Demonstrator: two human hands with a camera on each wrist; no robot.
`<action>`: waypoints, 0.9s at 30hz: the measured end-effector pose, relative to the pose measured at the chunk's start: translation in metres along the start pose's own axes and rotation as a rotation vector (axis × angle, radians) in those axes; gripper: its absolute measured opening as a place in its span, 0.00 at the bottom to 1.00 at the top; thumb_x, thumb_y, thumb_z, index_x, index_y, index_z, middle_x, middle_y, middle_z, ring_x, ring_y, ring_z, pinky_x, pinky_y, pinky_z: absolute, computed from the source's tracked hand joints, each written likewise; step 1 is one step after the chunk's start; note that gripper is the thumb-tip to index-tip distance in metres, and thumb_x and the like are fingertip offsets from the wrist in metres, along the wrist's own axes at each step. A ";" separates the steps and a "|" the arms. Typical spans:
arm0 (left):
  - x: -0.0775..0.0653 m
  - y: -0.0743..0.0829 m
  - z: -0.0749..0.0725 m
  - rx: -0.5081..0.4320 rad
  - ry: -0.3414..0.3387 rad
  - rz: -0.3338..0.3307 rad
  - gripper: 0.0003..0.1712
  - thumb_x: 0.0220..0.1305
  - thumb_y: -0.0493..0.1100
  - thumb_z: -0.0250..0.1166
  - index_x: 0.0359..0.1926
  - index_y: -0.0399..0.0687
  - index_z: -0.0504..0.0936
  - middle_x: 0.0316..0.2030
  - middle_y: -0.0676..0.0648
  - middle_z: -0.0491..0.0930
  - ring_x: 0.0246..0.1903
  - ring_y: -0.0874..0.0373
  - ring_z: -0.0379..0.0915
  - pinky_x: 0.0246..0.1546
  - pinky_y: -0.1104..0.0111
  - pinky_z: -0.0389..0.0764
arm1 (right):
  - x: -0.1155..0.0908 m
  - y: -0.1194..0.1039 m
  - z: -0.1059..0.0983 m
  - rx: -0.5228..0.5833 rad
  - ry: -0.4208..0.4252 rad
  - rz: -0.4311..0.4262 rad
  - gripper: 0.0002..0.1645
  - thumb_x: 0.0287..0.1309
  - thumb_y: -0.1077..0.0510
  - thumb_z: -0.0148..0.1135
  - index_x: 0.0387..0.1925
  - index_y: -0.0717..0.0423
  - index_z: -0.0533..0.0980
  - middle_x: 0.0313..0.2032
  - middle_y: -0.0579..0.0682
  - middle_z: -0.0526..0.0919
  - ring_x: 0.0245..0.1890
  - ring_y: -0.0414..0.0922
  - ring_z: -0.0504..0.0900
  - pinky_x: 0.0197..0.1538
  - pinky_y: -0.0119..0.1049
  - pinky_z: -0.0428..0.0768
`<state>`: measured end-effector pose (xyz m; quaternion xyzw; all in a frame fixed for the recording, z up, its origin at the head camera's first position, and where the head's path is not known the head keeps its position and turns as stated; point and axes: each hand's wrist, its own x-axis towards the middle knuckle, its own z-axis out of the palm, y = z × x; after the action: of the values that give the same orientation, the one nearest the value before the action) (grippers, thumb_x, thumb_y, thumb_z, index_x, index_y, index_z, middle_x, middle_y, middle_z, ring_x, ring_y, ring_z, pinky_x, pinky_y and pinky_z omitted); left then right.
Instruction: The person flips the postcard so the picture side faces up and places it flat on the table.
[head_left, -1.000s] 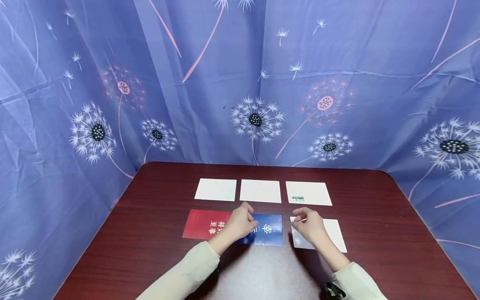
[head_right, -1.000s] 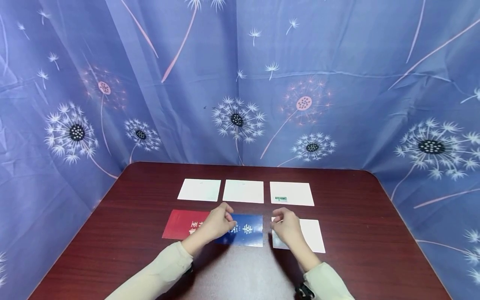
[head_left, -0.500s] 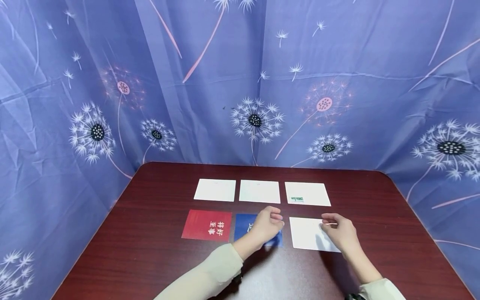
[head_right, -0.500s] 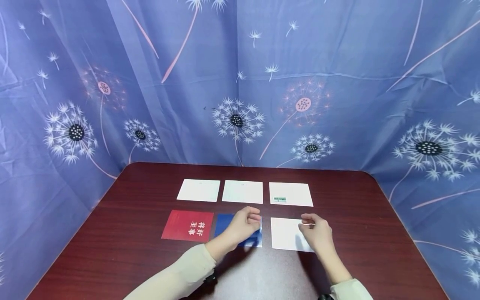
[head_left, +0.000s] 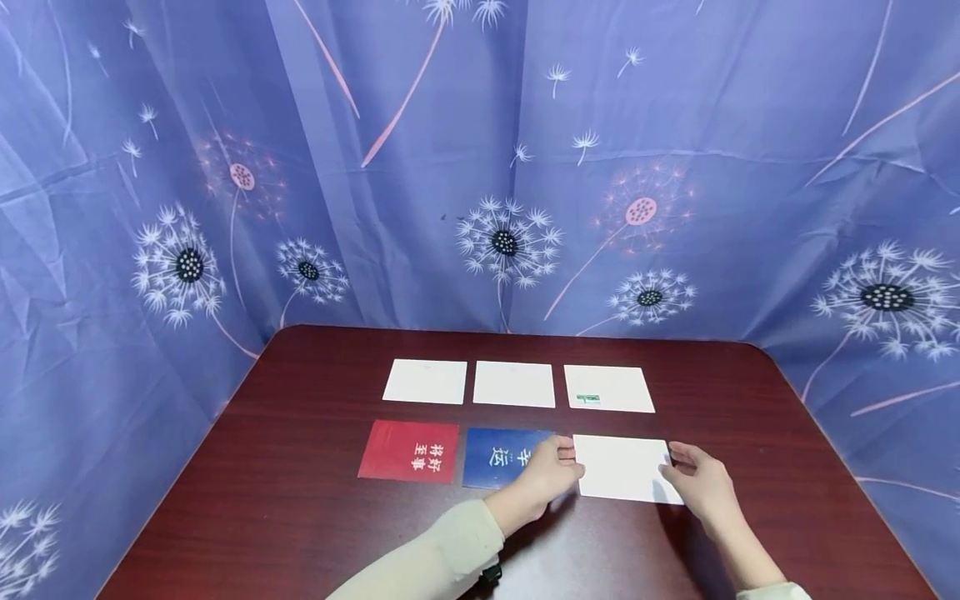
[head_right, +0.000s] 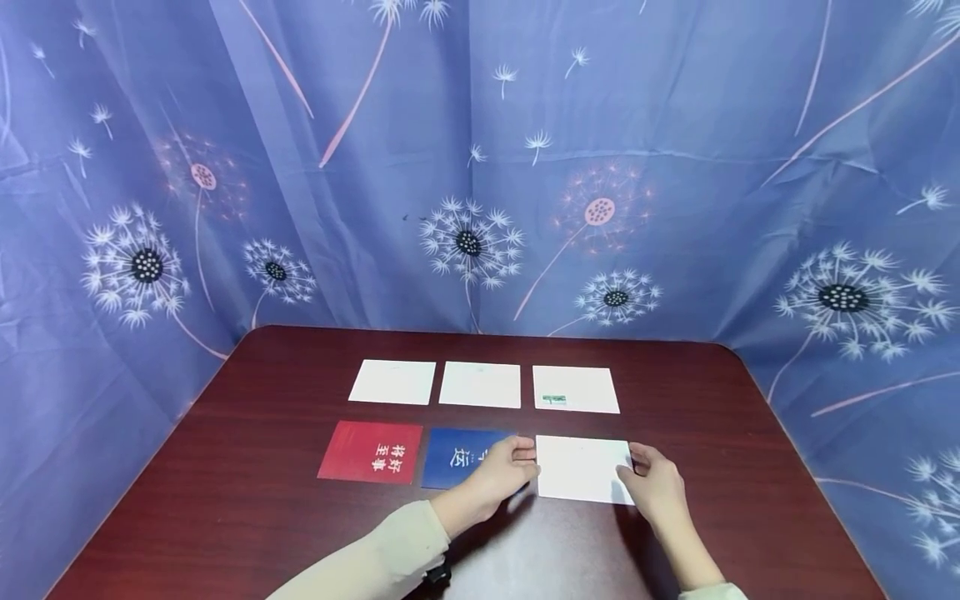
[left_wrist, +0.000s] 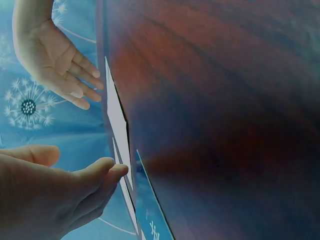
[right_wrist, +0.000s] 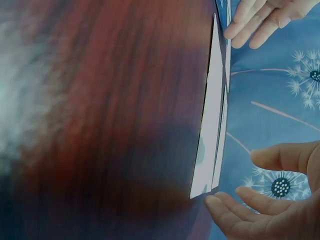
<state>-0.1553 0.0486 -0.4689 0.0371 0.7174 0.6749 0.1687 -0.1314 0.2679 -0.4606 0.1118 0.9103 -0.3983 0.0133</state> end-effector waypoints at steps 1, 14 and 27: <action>0.000 0.000 0.001 -0.003 -0.001 -0.005 0.27 0.53 0.26 0.60 0.56 0.21 0.67 0.48 0.31 0.74 0.49 0.42 0.74 0.53 0.58 0.77 | 0.000 0.002 0.000 -0.004 -0.012 0.007 0.31 0.62 0.61 0.57 0.60 0.77 0.64 0.55 0.75 0.72 0.54 0.68 0.74 0.49 0.54 0.78; -0.004 -0.011 0.009 -0.023 0.029 -0.016 0.28 0.50 0.26 0.58 0.54 0.20 0.67 0.46 0.31 0.74 0.47 0.43 0.74 0.52 0.56 0.77 | -0.007 0.006 0.005 -0.039 -0.064 0.035 0.33 0.61 0.60 0.58 0.59 0.79 0.62 0.53 0.77 0.72 0.51 0.69 0.73 0.46 0.56 0.78; 0.004 -0.008 0.009 0.008 0.060 0.007 0.26 0.48 0.27 0.58 0.52 0.22 0.69 0.46 0.31 0.73 0.48 0.43 0.71 0.53 0.53 0.75 | 0.002 0.009 0.001 0.083 -0.009 0.067 0.27 0.61 0.63 0.57 0.56 0.80 0.66 0.44 0.70 0.79 0.43 0.59 0.79 0.41 0.41 0.80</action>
<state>-0.1553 0.0575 -0.4774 0.0201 0.7247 0.6735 0.1444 -0.1316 0.2730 -0.4681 0.1409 0.8888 -0.4354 0.0263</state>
